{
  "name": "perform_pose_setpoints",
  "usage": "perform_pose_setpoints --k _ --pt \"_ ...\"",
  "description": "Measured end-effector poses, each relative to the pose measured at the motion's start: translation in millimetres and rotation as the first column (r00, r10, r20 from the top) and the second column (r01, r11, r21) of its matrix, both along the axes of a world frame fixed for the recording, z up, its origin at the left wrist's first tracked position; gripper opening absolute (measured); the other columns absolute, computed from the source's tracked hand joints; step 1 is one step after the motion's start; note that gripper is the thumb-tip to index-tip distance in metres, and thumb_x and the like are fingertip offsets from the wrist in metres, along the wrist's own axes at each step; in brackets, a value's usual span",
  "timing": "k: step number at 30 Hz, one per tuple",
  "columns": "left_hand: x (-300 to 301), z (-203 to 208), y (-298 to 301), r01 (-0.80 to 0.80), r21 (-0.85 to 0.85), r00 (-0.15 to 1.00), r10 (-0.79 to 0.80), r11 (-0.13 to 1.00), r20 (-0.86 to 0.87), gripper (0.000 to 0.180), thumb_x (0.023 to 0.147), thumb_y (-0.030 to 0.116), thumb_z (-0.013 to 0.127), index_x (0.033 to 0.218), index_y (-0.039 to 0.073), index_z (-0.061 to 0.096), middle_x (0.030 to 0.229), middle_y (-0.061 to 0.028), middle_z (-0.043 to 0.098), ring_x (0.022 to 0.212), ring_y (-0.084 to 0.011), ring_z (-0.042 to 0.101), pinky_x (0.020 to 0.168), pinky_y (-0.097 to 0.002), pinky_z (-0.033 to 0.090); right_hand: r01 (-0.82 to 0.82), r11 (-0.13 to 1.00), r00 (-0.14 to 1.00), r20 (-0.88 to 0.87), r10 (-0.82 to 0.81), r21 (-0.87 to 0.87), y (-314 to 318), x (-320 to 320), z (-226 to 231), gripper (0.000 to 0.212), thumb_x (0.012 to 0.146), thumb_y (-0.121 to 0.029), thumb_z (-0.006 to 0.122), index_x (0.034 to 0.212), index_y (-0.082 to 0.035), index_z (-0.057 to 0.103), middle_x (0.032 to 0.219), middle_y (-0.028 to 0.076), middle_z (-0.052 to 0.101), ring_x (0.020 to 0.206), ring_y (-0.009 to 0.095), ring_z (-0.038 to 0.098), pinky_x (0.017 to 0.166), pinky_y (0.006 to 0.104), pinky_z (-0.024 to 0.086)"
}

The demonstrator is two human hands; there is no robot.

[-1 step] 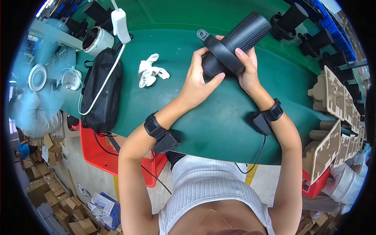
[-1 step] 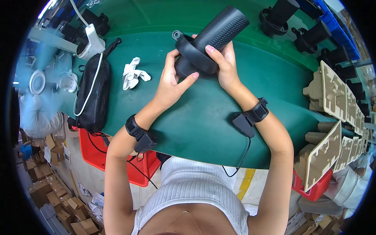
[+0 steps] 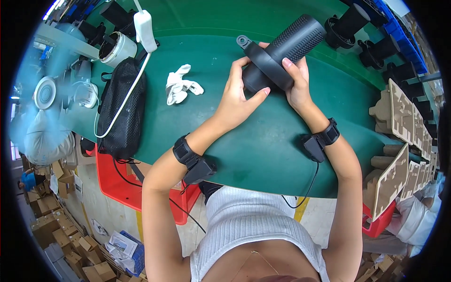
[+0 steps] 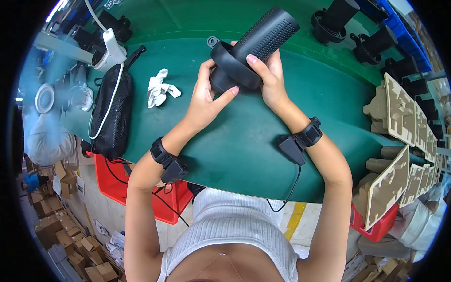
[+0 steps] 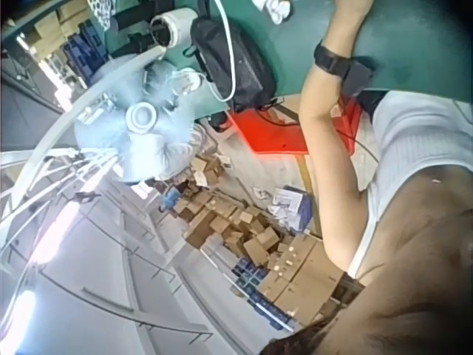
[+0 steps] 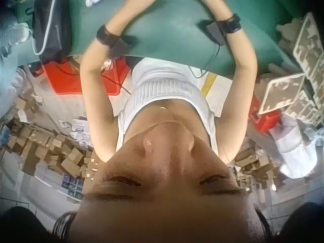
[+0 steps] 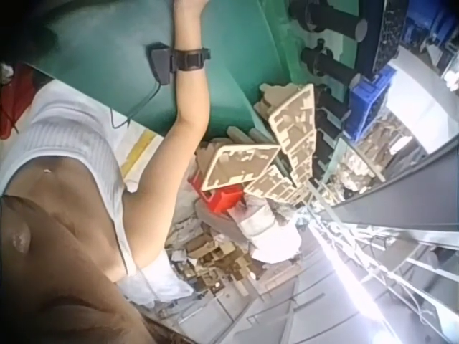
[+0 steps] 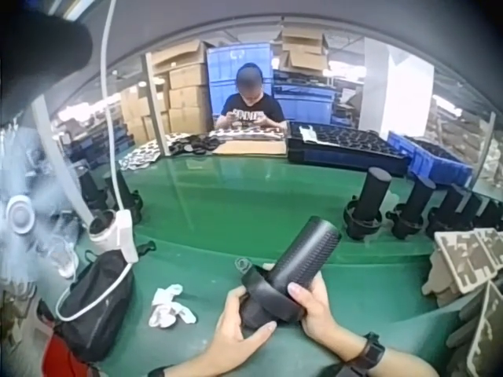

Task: Assembling and cleaning microphone units at a factory assembly line workstation.

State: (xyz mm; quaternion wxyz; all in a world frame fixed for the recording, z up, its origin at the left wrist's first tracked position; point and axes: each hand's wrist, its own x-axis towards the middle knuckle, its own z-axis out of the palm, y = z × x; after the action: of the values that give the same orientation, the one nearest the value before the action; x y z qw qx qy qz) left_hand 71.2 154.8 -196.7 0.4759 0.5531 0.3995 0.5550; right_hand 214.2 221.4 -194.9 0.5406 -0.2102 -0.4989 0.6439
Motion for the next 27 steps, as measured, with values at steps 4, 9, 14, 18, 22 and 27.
perform_pose_setpoints --k 4,9,14,18,22,27 --pt "-0.1 -2.5 1.7 -0.011 0.018 1.0 0.011 1.0 -0.012 0.065 0.077 -0.002 0.064 0.129 0.001 0.025 0.122 -0.0148 0.039 0.114 -0.0206 0.046 0.095 -0.0327 0.04 0.003 0.999 1.0 0.025 -0.004 0.035 0.8 0.8 -1.0 0.047 0.086 -0.017 0.054 0.123 -0.001 0.03 0.12 0.024 0.052 0.111 0.027 0.053 0.099 0.0367 0.039" --pt "-0.9 -6.3 2.2 -0.025 0.049 0.998 0.028 0.998 -0.063 0.065 0.079 0.003 0.066 0.129 0.001 0.025 0.122 -0.0164 0.039 0.115 -0.022 0.045 0.095 -0.0342 0.04 -0.001 0.999 1.0 0.02 0.0 0.036 -1.2 -0.5 3.0 0.047 0.086 -0.018 0.055 0.123 0.0 0.031 0.12 0.023 0.052 0.111 0.026 0.053 0.099 0.0371 0.039" --pt "-3.7 -6.0 6.7 -0.135 0.016 0.991 0.135 0.991 -0.013 0.055 0.084 0.012 0.062 0.128 0.001 0.03 0.121 -0.0165 0.042 0.113 -0.0226 0.045 0.091 -0.0342 0.042 0.089 0.926 0.995 -0.017 -0.102 -0.366 1.5 -5.0 2.8 0.039 0.085 -0.022 0.061 0.114 -0.002 0.043 0.111 0.01 0.056 0.102 0.019 0.055 0.093 0.0341 0.043" --pt "-17.0 -6.0 14.3 -0.313 0.108 0.946 0.319 0.944 -0.051 0.022 0.087 0.007 0.055 0.109 0.003 0.049 0.116 -0.0111 0.049 0.104 -0.0184 0.05 0.081 -0.0288 0.044 0.115 0.878 0.985 -0.064 -0.163 -0.465 10.6 1.5 -11.3 0.025 0.088 -0.026 0.057 0.103 -0.006 0.055 0.102 0.007 0.061 0.096 0.017 0.058 0.09 0.0339 0.043" --pt "-18.2 -2.8 13.5 -0.318 0.171 0.948 0.313 0.932 0.06 0.015 0.085 0.002 0.056 0.1 0.003 0.052 0.112 -0.0108 0.05 0.101 -0.0166 0.052 0.078 -0.0278 0.046 0.088 0.884 0.984 -0.096 -0.147 -0.46 10.0 1.5 -8.6 0.023 0.088 -0.026 0.056 0.1 -0.007 0.057 0.102 0.006 0.061 0.096 0.017 0.057 0.09 0.0338 0.043" --pt "-16.9 1.9 10.2 -0.313 0.177 0.949 0.315 0.933 0.017 0.009 0.082 -0.001 0.059 0.09 0.001 0.056 0.113 -0.0109 0.048 0.099 -0.0157 0.052 0.079 -0.0274 0.046 0.107 0.876 0.987 -0.052 -0.149 -0.471 9.8 2.7 -8.0 0.022 0.088 -0.026 0.056 0.099 -0.007 0.057 0.1 0.006 0.061 0.095 0.017 0.057 0.089 0.0336 0.043"
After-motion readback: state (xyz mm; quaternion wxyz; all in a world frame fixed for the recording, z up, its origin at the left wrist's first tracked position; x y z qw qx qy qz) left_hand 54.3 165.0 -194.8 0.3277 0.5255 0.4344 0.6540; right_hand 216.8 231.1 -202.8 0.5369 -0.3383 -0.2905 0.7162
